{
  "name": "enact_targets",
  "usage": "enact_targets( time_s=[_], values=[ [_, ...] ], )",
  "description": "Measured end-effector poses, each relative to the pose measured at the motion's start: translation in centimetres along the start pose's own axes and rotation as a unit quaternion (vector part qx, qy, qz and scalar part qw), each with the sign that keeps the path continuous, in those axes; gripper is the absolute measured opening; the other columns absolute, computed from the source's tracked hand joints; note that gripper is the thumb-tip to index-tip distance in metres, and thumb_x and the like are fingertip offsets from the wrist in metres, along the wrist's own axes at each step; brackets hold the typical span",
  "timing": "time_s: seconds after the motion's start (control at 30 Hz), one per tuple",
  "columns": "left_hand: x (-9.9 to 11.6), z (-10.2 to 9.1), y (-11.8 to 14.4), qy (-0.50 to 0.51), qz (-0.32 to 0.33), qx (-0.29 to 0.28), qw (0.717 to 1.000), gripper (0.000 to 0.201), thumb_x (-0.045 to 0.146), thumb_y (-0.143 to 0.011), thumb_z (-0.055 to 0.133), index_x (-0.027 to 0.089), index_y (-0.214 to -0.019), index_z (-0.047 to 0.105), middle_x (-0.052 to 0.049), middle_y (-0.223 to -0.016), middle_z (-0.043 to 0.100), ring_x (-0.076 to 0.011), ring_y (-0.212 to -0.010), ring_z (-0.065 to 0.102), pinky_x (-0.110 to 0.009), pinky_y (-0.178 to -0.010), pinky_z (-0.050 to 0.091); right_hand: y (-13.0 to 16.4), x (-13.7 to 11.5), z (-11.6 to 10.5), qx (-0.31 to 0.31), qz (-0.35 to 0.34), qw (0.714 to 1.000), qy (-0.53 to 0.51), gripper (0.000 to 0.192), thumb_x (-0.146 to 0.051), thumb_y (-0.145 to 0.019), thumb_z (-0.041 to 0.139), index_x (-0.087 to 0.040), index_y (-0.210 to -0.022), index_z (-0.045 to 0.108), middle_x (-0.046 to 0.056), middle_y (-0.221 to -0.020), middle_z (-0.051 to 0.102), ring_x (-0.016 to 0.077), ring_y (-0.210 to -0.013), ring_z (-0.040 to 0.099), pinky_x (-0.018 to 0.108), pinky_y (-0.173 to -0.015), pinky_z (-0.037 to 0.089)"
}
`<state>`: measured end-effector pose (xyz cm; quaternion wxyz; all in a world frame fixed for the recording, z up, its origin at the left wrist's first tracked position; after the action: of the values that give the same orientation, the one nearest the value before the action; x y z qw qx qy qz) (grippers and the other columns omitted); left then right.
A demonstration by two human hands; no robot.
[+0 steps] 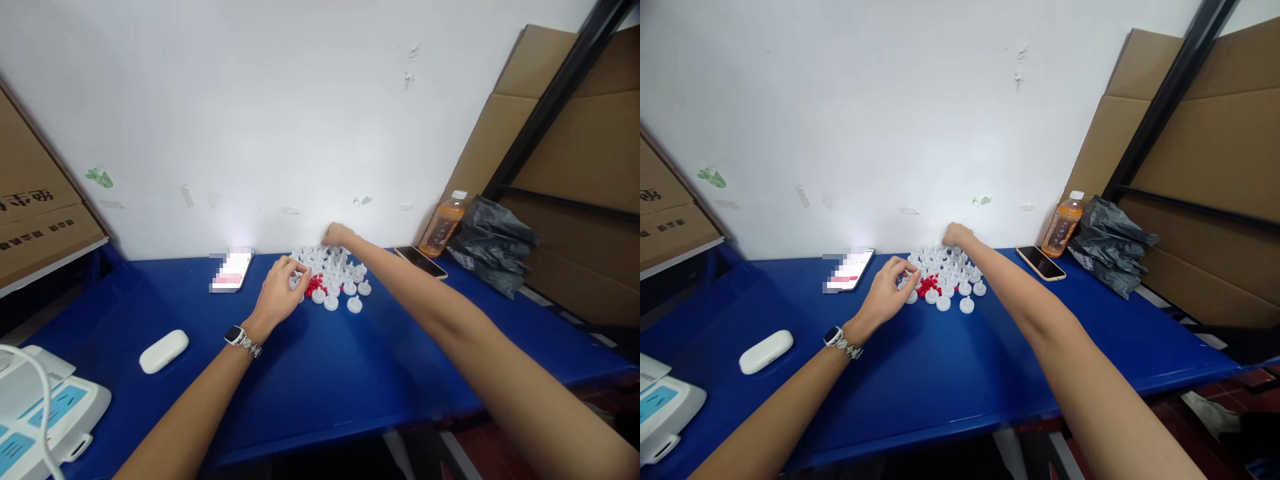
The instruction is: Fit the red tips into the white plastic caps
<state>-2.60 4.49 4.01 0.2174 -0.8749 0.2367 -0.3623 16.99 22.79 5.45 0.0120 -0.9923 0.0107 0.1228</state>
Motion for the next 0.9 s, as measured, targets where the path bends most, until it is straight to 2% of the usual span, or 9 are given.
enact_targets(
  time_s=[0.1,0.2,0.3,0.47,0.6,0.73,0.9],
  values=[
    [0.4,0.1,0.1,-0.004,0.011,-0.005,1.0,0.022,0.038,-0.095,0.05,0.022,-0.09,0.065,-0.004,-0.098,0.061,-0.0201,-0.095,0.059,-0.036,-0.086,0.048,-1.1,-0.4,0.3,-0.03,0.004,1.0,-0.004,0.036,-0.026,-0.064,0.074,-0.012,-0.097,0.074,0.014,-0.095,0.075,0.0258,-0.09,0.069,0.034,-0.08,0.052],
    [0.8,0.3,0.1,-0.006,0.016,-0.007,1.0,0.022,0.037,-0.095,0.049,0.023,-0.089,0.065,-0.004,-0.099,0.061,-0.0211,-0.097,0.059,-0.037,-0.088,0.047,-1.7,-0.4,0.4,-0.054,0.0,0.998,-0.018,0.026,-0.028,-0.068,0.07,-0.011,-0.087,0.076,0.013,-0.085,0.075,0.023,-0.08,0.07,0.031,-0.075,0.052],
    [0.8,0.3,0.1,-0.005,0.013,-0.007,1.0,0.023,0.039,-0.095,0.049,0.023,-0.091,0.065,-0.005,-0.1,0.061,-0.0218,-0.098,0.058,-0.038,-0.088,0.047,-1.5,-0.5,0.4,-0.058,-0.001,0.998,-0.027,0.026,-0.033,-0.071,0.069,-0.011,-0.084,0.075,0.011,-0.081,0.074,0.0216,-0.078,0.07,0.03,-0.075,0.052],
    [0.8,0.4,0.2,-0.002,0.006,-0.01,1.0,0.023,0.039,-0.096,0.049,0.023,-0.091,0.065,-0.004,-0.101,0.061,-0.0209,-0.098,0.058,-0.036,-0.088,0.046,-0.3,-1.0,0.6,-0.017,0.024,0.999,-0.024,0.039,-0.031,-0.066,0.075,-0.013,-0.1,0.072,0.014,-0.101,0.074,0.0259,-0.097,0.069,0.033,-0.082,0.052],
    [0.9,0.4,0.3,0.0,0.006,-0.015,1.0,0.021,0.037,-0.095,0.05,0.022,-0.089,0.065,-0.004,-0.101,0.061,-0.0199,-0.097,0.058,-0.035,-0.089,0.046,0.5,-1.1,0.6,0.015,0.04,0.999,-0.025,0.04,-0.024,-0.067,0.072,-0.013,-0.106,0.07,0.017,-0.114,0.071,0.0288,-0.107,0.066,0.038,-0.088,0.051],
    [0.8,0.3,0.3,-0.001,0.002,-0.011,1.0,0.023,0.038,-0.095,0.05,0.022,-0.089,0.065,-0.004,-0.099,0.061,-0.0203,-0.097,0.058,-0.035,-0.089,0.046,0.9,-0.8,-0.5,0.036,0.036,0.998,-0.033,0.037,-0.025,-0.069,0.071,-0.015,-0.105,0.071,0.015,-0.114,0.071,0.0293,-0.108,0.066,0.04,-0.091,0.049],
    [0.7,0.1,0.0,0.017,-0.007,0.006,1.0,0.021,0.038,-0.094,0.052,0.021,-0.091,0.064,-0.004,-0.099,0.063,-0.0193,-0.092,0.059,-0.034,-0.084,0.046,3.1,0.1,-3.7,0.071,0.023,0.996,-0.052,0.028,-0.029,-0.072,0.068,-0.021,-0.098,0.075,0.008,-0.107,0.073,0.0257,-0.101,0.067,0.036,-0.086,0.048]
  ],
)
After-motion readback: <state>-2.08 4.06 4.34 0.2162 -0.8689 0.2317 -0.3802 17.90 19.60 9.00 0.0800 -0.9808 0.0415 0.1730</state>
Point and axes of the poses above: each hand's wrist, its own y-axis away from the middle knuckle, its own z-axis out of the palm, x = y × z, the point moved 3 cm from there along -y, towards the middle knuckle
